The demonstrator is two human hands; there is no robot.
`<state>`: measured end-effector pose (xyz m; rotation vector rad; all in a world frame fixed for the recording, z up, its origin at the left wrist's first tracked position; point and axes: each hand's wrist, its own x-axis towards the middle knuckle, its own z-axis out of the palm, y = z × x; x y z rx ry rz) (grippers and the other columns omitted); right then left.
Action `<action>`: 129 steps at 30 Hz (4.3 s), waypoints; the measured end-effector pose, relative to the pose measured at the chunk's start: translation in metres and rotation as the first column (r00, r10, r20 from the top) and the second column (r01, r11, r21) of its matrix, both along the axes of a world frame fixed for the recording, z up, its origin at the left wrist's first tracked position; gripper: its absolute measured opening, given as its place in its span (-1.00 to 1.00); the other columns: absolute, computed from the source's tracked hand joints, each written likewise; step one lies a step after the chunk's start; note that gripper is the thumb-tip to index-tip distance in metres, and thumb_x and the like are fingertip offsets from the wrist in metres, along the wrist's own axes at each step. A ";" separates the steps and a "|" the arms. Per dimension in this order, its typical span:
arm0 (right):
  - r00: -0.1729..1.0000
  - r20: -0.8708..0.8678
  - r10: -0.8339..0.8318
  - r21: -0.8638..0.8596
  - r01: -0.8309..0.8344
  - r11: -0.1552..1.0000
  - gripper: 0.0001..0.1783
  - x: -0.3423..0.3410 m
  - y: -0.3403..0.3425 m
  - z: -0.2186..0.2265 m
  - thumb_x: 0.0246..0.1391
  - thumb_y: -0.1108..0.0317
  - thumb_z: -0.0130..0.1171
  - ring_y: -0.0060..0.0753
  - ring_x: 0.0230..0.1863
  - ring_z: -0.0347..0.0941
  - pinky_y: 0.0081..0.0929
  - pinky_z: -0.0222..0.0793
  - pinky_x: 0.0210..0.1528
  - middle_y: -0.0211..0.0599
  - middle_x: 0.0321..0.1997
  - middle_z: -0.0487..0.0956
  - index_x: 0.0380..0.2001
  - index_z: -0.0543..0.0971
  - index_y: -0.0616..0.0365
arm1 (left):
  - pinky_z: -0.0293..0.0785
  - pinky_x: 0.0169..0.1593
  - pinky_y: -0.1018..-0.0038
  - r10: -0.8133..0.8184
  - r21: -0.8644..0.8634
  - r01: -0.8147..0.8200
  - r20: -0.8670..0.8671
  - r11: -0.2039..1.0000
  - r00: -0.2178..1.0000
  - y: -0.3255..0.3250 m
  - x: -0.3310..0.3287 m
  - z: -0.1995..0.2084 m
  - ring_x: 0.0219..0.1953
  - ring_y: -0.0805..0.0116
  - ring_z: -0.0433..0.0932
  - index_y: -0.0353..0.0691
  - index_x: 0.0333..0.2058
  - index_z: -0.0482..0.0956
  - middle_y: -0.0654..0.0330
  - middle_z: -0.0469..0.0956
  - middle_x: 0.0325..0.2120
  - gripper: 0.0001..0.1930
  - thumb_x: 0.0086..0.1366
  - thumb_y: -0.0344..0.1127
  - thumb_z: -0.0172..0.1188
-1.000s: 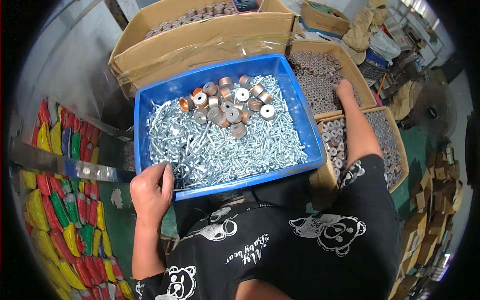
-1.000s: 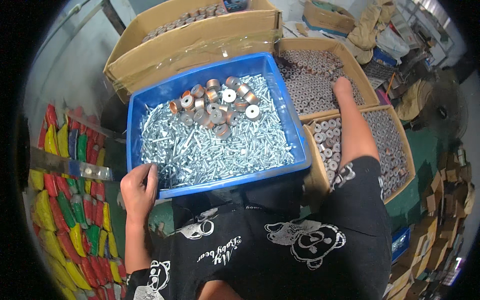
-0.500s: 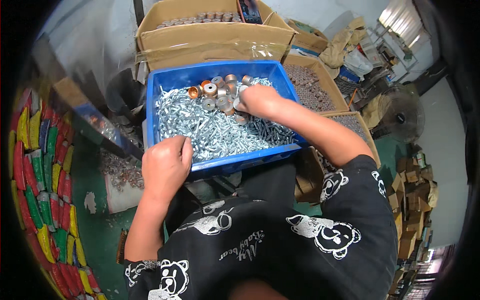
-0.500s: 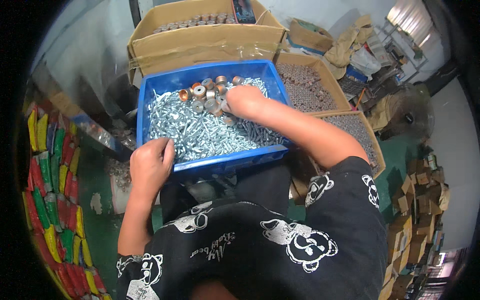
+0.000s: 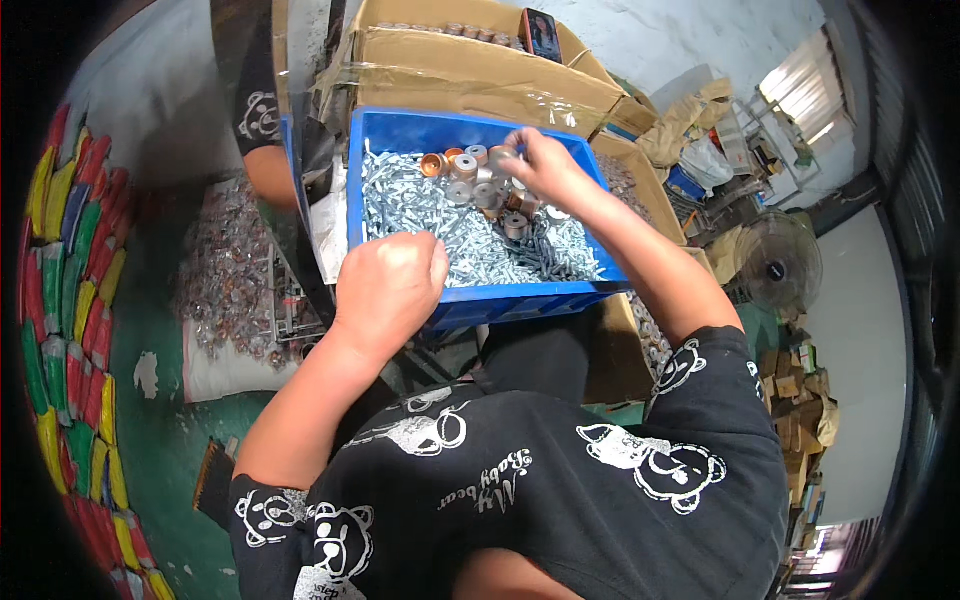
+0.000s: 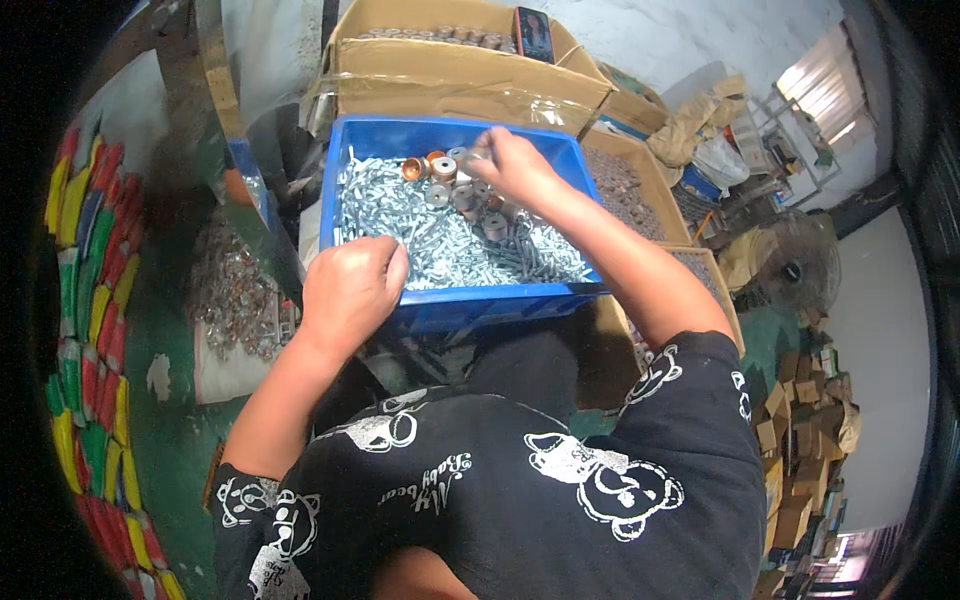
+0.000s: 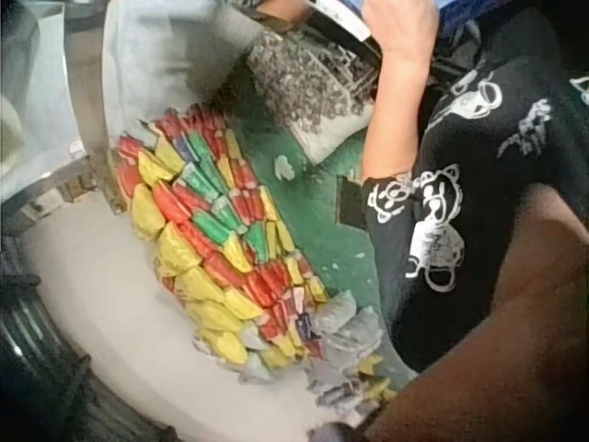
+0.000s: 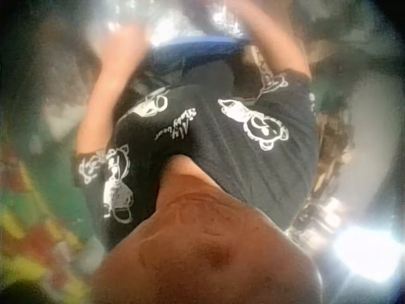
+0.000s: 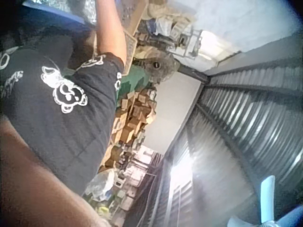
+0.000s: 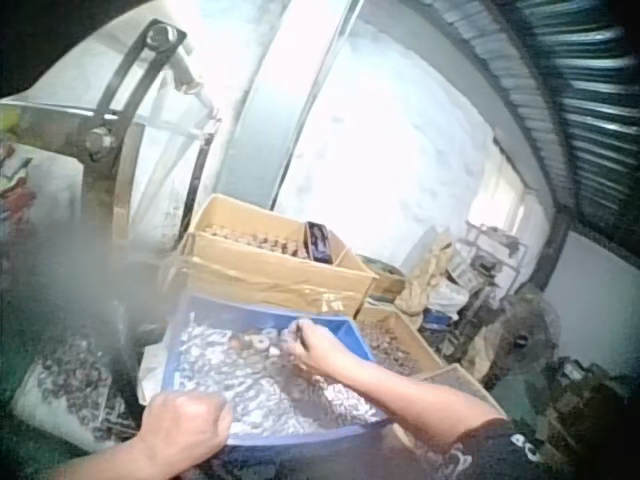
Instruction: The person transfers metal bushings between cardboard boxes and a blue plastic bin filled with screws, then arranges the bushings in rows inside the cardboard boxes by hand.
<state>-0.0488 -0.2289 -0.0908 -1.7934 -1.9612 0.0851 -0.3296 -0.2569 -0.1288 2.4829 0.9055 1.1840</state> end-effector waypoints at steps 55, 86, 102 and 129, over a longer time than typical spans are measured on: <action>0.679 -0.660 -0.321 -0.586 -0.198 0.786 -0.69 0.044 -0.092 -0.017 0.09 0.48 0.16 -0.62 -0.72 0.40 -0.67 0.24 -0.72 -0.26 -0.54 0.59 -0.07 0.60 0.31 | 0.43 -0.43 0.18 0.071 0.031 -0.068 -0.121 0.997 0.990 -0.007 0.006 0.010 -0.52 -0.05 0.52 -0.25 -0.54 0.56 -0.02 0.51 -0.60 -0.81 0.21 -0.30 0.20; 0.998 -0.056 0.033 0.112 -0.027 0.993 -0.66 -0.078 0.036 -0.011 -0.02 0.21 0.25 0.11 -0.39 0.57 -0.10 0.43 -0.28 0.14 -0.49 0.57 -0.54 0.57 0.37 | 0.45 -0.44 0.14 0.017 -0.022 -0.019 -0.095 1.000 0.995 -0.002 -0.002 0.008 -0.55 -0.02 0.55 -0.22 -0.60 0.56 0.01 0.53 -0.64 -0.74 0.20 -0.23 0.18; 0.711 -0.630 0.313 0.167 -0.270 0.948 -0.75 -0.088 0.065 0.005 0.13 0.44 0.05 -0.47 -0.52 0.57 -0.45 0.52 -0.37 -0.19 -0.44 0.64 -0.17 0.58 0.35 | 0.46 -0.38 0.12 0.091 -0.010 -0.097 -0.244 0.995 0.966 -0.009 0.012 0.019 -0.50 -0.06 0.56 -0.25 -0.60 0.55 -0.05 0.55 -0.59 -0.73 0.21 -0.23 0.13; 0.598 0.290 -0.747 0.173 0.735 0.656 -0.69 0.242 -0.219 -0.146 -0.09 0.46 0.14 0.10 -0.12 0.47 -0.03 0.47 -0.17 0.10 -0.20 0.53 -0.19 0.52 0.22 | 0.20 -0.52 0.27 0.095 -0.079 -0.118 -0.249 0.990 0.964 -0.012 0.019 0.015 -0.66 0.06 0.22 -0.40 -0.54 0.46 -0.06 0.28 -0.68 -0.73 0.31 -0.35 0.14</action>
